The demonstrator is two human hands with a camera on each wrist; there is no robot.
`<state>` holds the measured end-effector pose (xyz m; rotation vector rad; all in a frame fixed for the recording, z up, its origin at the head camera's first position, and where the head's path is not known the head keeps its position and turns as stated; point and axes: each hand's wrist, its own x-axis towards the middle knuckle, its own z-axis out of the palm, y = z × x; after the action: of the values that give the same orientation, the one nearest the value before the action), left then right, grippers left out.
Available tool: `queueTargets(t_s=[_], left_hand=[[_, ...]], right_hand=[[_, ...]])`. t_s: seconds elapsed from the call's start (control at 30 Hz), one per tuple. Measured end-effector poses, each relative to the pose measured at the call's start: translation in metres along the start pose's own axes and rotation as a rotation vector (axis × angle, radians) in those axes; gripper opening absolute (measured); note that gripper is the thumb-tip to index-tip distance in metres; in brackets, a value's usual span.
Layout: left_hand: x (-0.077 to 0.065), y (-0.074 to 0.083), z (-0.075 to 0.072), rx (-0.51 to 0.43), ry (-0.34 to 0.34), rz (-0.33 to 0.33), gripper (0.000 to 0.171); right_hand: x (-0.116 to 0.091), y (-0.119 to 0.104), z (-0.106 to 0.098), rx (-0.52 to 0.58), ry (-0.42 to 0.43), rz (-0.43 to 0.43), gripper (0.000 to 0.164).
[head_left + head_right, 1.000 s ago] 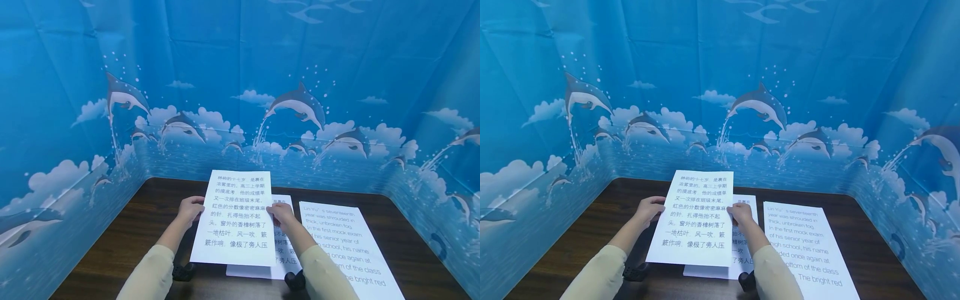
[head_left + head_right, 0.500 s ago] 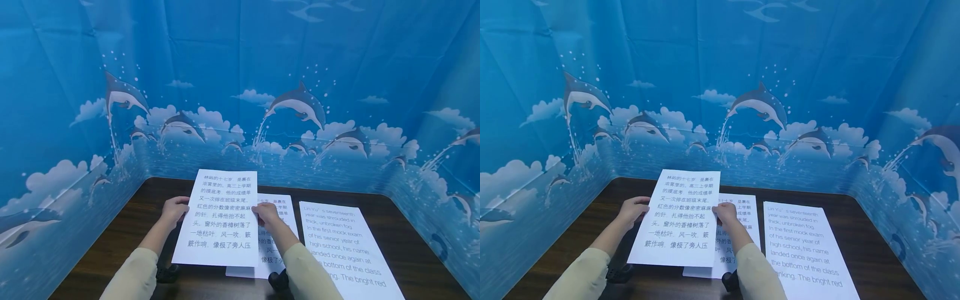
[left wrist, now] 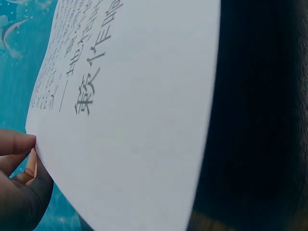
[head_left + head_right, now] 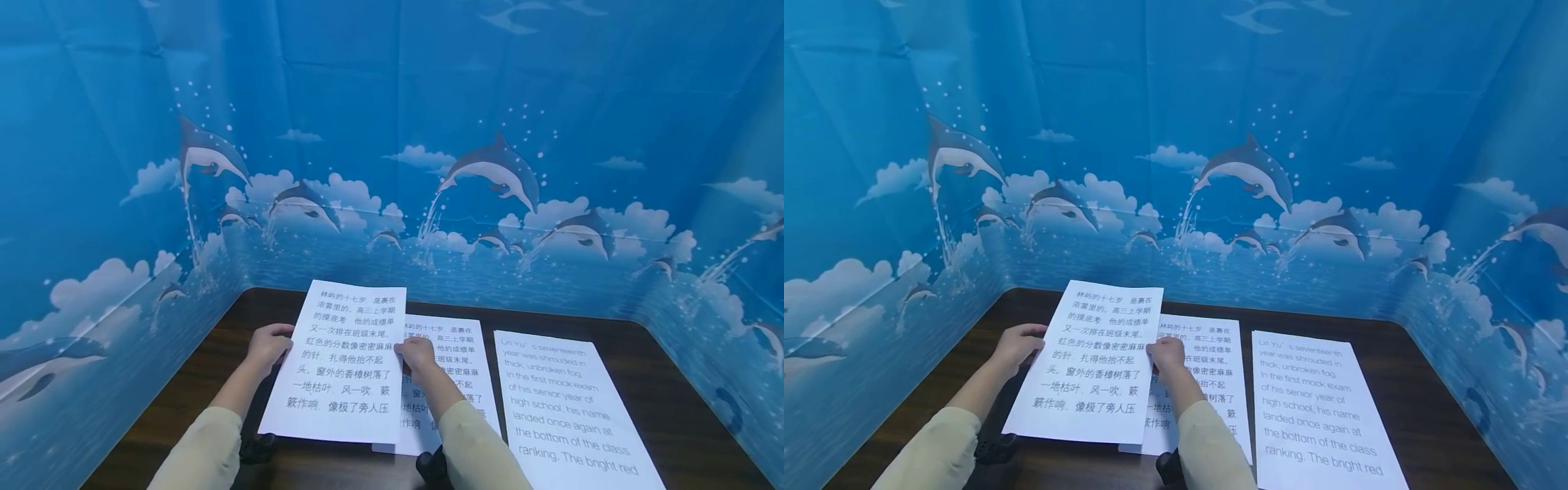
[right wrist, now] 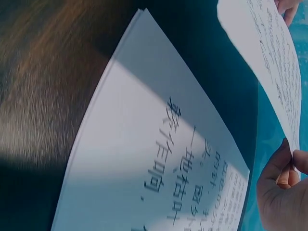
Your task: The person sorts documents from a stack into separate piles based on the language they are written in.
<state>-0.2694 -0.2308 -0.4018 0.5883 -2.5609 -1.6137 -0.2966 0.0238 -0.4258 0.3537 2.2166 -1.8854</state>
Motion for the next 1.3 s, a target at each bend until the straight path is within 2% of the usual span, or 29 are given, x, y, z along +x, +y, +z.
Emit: queueTargets(t_s=[0.27, 0.47, 0.7, 1.0, 1.3], left_hand=[[0.000, -0.005, -0.005, 0.023, -0.003, -0.007, 0.037], [0.002, -0.014, -0.011, 0.033, 0.021, -0.010, 0.035], [0.005, -0.028, -0.013, 0.078, 0.028, 0.000, 0.035], [0.006, -0.036, -0.009, 0.106, 0.075, -0.030, 0.033], [0.015, -0.048, -0.012, 0.136, 0.105, -0.002, 0.034]], right_hand=[[-0.002, 0.004, 0.013, -0.061, 0.027, 0.004, 0.011], [-0.004, 0.008, 0.025, -0.054, 0.023, 0.015, 0.016], [-0.003, 0.014, 0.035, -0.046, 0.026, 0.035, 0.012], [-0.006, 0.018, 0.040, -0.042, -0.031, 0.043, 0.010], [-0.004, 0.021, 0.045, -0.008, -0.079, 0.074, 0.019]])
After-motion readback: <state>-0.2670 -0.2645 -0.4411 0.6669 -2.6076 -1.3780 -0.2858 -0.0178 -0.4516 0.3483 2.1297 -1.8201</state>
